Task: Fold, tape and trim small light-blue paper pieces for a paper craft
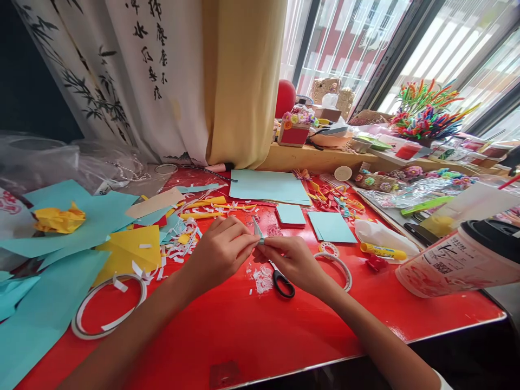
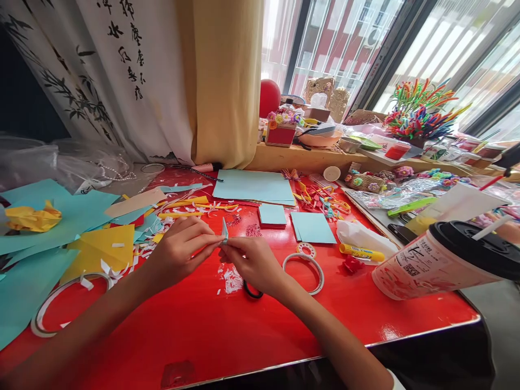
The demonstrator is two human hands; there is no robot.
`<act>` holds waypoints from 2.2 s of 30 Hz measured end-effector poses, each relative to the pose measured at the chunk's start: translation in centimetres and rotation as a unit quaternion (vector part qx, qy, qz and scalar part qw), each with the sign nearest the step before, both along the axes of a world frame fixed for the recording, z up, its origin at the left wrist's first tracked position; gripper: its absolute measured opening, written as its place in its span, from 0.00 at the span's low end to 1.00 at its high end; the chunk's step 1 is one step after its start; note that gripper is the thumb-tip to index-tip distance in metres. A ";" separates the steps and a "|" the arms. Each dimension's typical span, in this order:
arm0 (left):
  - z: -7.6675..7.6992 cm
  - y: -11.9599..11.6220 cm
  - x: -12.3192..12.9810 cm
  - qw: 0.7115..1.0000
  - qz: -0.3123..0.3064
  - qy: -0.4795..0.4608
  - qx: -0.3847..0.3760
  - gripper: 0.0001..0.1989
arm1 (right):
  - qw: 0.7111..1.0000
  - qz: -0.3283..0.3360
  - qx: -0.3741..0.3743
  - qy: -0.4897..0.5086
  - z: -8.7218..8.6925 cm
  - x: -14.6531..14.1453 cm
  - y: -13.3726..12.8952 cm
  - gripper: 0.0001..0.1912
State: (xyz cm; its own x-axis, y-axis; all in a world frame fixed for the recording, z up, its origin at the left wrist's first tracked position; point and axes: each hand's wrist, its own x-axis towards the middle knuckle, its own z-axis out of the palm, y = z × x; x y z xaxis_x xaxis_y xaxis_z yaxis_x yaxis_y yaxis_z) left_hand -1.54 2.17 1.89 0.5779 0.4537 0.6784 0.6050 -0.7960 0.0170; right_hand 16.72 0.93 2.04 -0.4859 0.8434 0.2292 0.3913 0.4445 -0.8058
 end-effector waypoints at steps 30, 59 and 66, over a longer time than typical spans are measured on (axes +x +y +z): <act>0.6 -0.2 0.0 0.998 0.002 0.062 0.033 0.08 | 0.987 0.033 -0.129 0.085 0.3 0.0 0.2 0.14; 1.1 3.5 -4.1 0.901 0.100 -0.180 -0.381 0.16 | 0.923 0.067 -0.324 0.195 -0.3 0.5 1.4 0.15; 1.9 2.2 -3.1 0.841 0.039 -0.258 -0.474 0.13 | 0.939 0.111 -0.290 0.147 -1.2 0.4 1.7 0.18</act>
State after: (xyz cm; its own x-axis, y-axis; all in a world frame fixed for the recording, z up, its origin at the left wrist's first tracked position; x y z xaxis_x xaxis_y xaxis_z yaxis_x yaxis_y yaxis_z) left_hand -4.63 4.40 3.79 0.2610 0.9548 0.1425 0.3712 -0.2355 0.8982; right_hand 17.09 2.60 0.81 -0.6518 0.7534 -0.0870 0.0644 -0.0592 -0.9962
